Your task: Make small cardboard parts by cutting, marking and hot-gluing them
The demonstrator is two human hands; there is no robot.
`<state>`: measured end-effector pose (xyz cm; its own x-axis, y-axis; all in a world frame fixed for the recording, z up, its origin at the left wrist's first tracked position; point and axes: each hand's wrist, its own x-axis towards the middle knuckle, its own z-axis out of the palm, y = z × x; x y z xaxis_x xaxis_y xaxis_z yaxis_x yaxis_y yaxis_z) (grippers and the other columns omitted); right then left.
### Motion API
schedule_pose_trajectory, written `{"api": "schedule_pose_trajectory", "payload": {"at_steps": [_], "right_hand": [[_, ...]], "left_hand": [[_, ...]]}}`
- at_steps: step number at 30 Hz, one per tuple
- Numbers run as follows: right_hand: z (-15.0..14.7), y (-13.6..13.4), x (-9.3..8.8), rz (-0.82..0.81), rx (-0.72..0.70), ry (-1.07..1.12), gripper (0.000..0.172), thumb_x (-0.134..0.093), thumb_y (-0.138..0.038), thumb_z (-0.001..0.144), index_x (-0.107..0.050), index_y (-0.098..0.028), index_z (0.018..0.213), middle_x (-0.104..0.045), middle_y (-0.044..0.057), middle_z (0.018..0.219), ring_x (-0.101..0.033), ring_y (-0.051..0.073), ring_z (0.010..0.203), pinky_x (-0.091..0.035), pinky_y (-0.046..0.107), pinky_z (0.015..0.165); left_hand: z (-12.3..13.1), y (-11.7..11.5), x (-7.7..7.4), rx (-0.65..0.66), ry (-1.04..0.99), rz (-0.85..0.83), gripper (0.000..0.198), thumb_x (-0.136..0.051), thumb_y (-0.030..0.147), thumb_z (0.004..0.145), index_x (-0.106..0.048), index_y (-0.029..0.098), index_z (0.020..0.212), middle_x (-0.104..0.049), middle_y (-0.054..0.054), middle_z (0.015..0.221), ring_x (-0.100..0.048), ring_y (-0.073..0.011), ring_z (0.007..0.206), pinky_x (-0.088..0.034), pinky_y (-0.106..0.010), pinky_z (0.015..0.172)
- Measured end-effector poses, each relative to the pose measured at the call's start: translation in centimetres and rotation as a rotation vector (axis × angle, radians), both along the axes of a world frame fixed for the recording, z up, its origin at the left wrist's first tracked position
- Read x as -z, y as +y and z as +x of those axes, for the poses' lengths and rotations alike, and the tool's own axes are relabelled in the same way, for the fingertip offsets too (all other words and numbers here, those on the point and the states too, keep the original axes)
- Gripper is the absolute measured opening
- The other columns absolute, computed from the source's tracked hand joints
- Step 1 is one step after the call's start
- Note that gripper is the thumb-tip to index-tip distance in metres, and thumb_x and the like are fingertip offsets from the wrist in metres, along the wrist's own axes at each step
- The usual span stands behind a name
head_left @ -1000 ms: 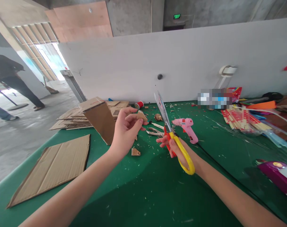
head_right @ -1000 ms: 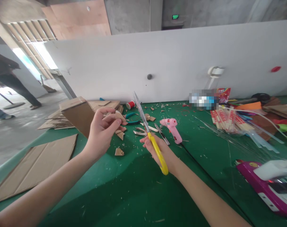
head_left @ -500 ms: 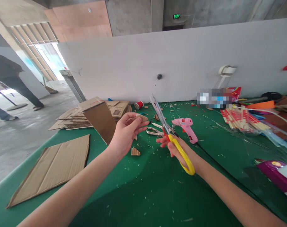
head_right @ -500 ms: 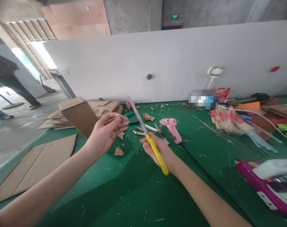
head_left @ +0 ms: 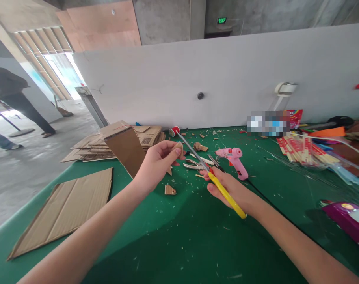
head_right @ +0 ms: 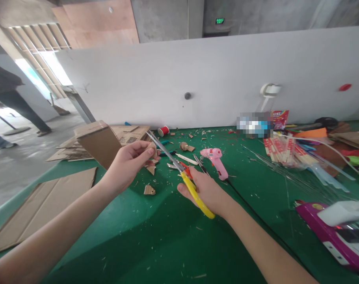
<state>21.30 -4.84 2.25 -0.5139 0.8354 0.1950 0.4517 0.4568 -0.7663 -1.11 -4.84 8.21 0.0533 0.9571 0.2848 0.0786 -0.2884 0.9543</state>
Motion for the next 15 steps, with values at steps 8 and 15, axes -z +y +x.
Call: {"api": "schedule_pose_trajectory", "payload": {"at_steps": [8,15], "right_hand": [[-0.22,-0.22,0.28,-0.067,-0.032,0.076,0.033,-0.052,-0.051,0.086,-0.056,-0.024,0.103,-0.062,0.006,0.084,-0.059,0.021,0.077,-0.051,0.035,0.065],[-0.5,-0.32,0.33,-0.095,-0.008,0.104,0.034,-0.054,-0.051,0.084,-0.056,-0.023,0.102,-0.062,0.007,0.092,-0.059,0.021,0.08,-0.052,0.035,0.066]], "left_hand": [[0.08,0.06,0.43,-0.009,-0.022,-0.017,0.021,-0.066,0.036,0.079,-0.066,0.016,0.084,-0.066,-0.003,0.072,-0.058,-0.0107,0.065,-0.045,-0.021,0.058],[0.26,-0.13,0.38,-0.002,-0.091,0.011,0.02,-0.065,0.035,0.08,-0.065,0.015,0.082,-0.064,-0.003,0.075,-0.058,-0.0107,0.07,-0.045,-0.021,0.061]]}}
